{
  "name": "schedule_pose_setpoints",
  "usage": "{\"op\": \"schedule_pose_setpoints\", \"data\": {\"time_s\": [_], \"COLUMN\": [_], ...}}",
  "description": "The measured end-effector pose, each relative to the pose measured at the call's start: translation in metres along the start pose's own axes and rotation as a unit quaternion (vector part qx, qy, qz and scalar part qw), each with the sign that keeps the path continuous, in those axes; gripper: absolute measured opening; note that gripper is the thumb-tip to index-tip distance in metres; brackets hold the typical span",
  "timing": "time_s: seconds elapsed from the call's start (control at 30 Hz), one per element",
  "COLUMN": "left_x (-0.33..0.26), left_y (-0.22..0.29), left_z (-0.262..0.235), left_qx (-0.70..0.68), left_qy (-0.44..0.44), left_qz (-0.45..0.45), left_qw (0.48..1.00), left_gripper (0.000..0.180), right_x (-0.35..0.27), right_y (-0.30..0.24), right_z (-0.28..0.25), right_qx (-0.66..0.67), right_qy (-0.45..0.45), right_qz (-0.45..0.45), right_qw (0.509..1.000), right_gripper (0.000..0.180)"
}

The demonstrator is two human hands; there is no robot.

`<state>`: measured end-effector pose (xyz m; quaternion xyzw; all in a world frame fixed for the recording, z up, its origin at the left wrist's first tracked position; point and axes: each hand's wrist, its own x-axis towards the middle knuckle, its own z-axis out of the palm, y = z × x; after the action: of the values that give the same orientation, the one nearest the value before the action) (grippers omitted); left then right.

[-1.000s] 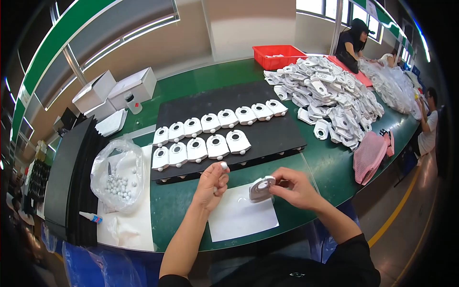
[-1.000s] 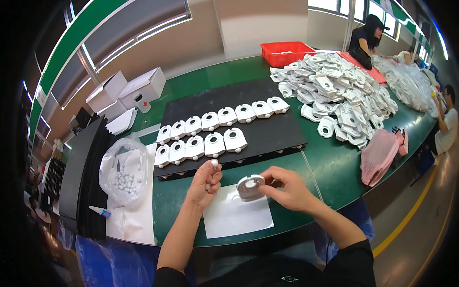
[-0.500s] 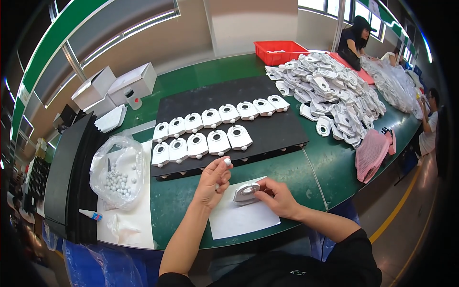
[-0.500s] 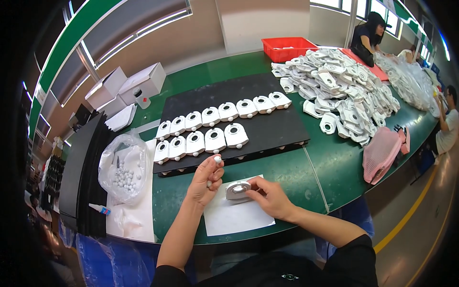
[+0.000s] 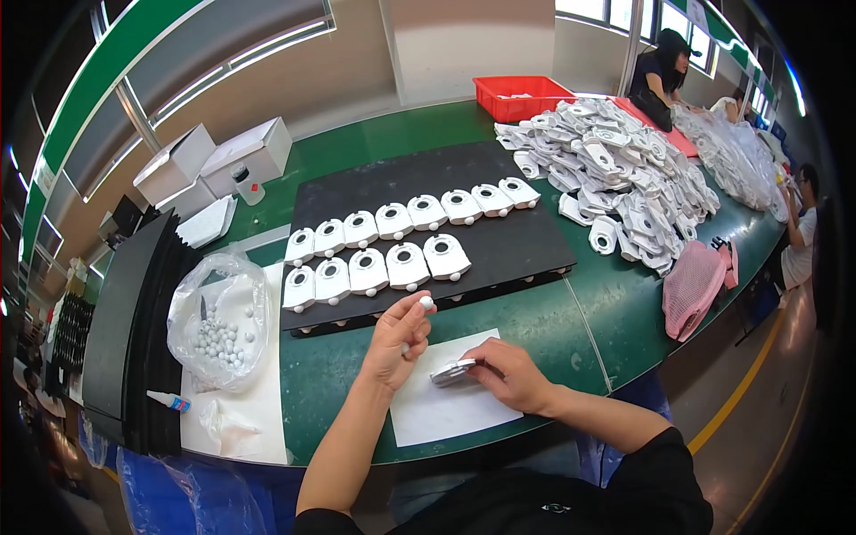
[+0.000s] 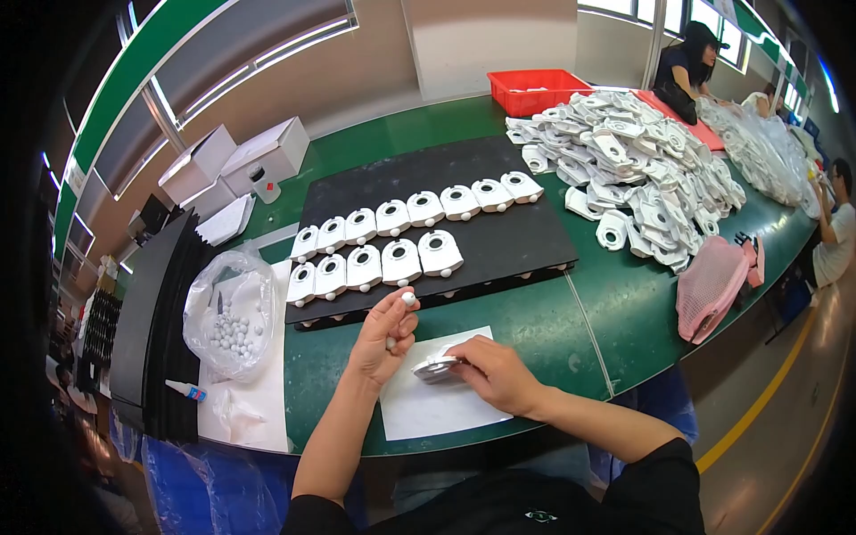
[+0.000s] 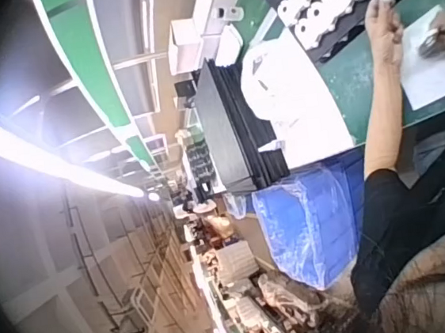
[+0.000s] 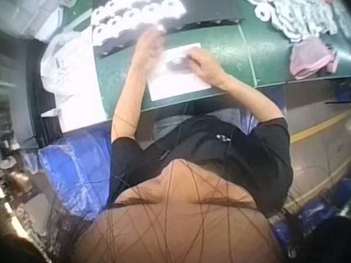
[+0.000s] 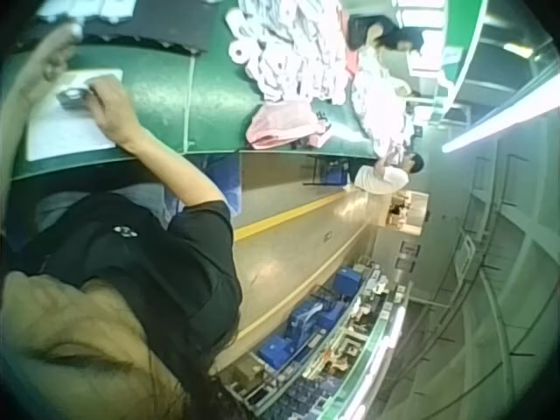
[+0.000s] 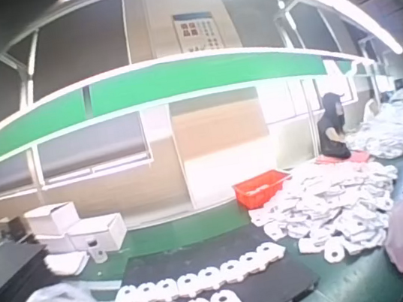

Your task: Manually assemble small white light fixture housings by inserting small circular components and applying adhesive.

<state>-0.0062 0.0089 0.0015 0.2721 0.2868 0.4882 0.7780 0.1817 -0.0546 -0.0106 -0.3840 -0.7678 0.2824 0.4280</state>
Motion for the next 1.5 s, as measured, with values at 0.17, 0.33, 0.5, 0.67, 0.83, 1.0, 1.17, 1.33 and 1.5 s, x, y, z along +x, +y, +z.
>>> {"op": "schedule_pose_setpoints", "data": {"time_s": [0.17,0.33,0.5,0.67,0.83,1.0,1.17,1.33,1.5], "left_x": [-0.002,-0.004,-0.008,-0.01,-0.01,-0.012,-0.006,-0.012,-0.004], "left_y": [0.001,0.0,-0.001,-0.005,-0.006,-0.006,-0.013,-0.008,-0.009], "left_z": [0.003,0.009,0.014,0.017,0.017,0.021,0.011,0.018,0.013], "left_qx": [0.002,0.085,0.192,0.247,0.266,0.275,0.406,0.406,0.314], "left_qy": [0.003,-0.005,-0.018,-0.047,-0.066,-0.063,-0.125,-0.108,-0.092], "left_qz": [0.002,0.002,-0.03,-0.01,-0.012,0.001,0.146,0.154,0.103], "left_qw": [1.0,0.996,0.981,0.968,0.962,0.959,0.893,0.894,0.939], "left_gripper": [0.026,0.031,0.027,0.025,0.022,0.023,0.018,0.016,0.03], "right_x": [-0.001,0.003,0.006,0.006,0.006,0.006,0.007,0.009,0.034], "right_y": [-0.005,0.012,0.014,0.014,0.013,0.012,0.008,0.006,0.0], "right_z": [-0.002,-0.013,-0.019,-0.019,-0.018,-0.018,-0.022,-0.022,-0.044], "right_qx": [0.093,0.362,0.531,0.541,0.537,0.518,0.488,0.428,0.322], "right_qy": [-0.008,0.08,0.128,0.128,0.127,0.127,0.1,0.096,0.031], "right_qz": [0.081,0.193,0.208,0.231,0.232,0.228,0.254,0.168,0.12], "right_qw": [0.992,0.908,0.812,0.798,0.801,0.814,0.829,0.883,0.939], "right_gripper": [0.016,0.015,0.017,0.017,0.017,0.017,0.018,0.018,0.015]}}
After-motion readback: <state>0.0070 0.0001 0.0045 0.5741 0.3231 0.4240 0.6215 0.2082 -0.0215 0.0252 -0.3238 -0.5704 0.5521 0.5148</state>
